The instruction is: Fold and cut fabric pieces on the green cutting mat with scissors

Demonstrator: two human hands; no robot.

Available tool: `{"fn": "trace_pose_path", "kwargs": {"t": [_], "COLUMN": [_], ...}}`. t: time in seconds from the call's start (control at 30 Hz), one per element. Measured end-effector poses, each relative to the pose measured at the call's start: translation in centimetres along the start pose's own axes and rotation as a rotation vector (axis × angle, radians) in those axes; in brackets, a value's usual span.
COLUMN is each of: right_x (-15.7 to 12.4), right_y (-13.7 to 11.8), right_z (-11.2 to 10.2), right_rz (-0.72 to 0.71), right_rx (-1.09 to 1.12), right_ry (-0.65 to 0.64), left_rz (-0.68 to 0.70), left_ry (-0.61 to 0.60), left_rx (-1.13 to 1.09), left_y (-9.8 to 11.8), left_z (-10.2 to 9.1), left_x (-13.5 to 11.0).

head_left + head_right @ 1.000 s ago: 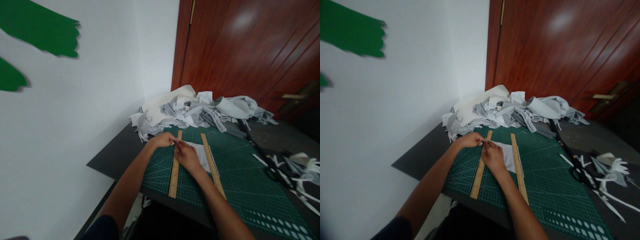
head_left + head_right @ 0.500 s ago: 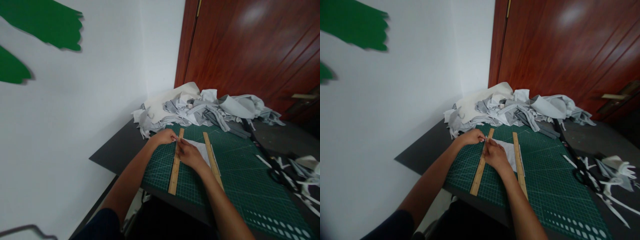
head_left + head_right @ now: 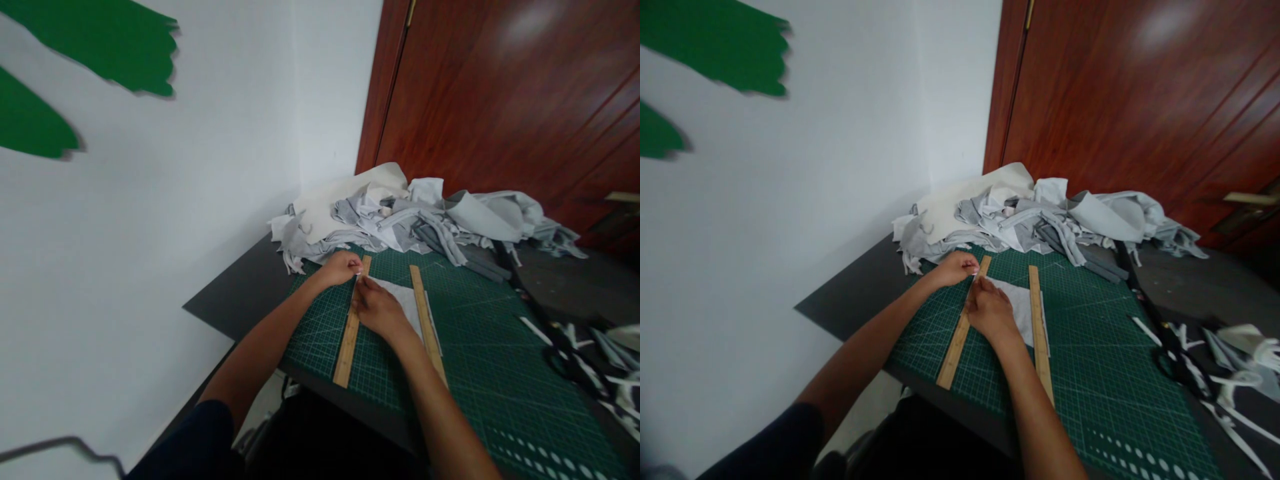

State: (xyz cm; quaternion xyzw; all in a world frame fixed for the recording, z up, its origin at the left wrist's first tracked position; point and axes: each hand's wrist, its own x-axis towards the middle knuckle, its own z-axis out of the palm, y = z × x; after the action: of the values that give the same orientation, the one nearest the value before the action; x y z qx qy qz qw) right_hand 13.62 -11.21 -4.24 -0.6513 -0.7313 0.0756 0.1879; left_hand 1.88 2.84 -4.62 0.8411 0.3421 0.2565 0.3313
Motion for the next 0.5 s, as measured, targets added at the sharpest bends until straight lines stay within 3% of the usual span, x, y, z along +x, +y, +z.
{"fn": "trace_pose_path", "kwargs": {"t": [0.2,0.5], "right_x": [0.1,-0.1], "right_y": [-0.6,-0.8], "right_z": [-0.9,-0.8], "right_rz": [0.029,0.039], "right_rx": [-0.004,-0.013], "right_ry": [-0.066,-0.066], "left_rz": [-0.017,-0.029], "left_ry": [0.118,0.139], "left_rx": [0.03,0.219], "left_y": [1.0,1.1], "left_z": [2.8,1.2], "left_x": [-0.2,-1.3]}}
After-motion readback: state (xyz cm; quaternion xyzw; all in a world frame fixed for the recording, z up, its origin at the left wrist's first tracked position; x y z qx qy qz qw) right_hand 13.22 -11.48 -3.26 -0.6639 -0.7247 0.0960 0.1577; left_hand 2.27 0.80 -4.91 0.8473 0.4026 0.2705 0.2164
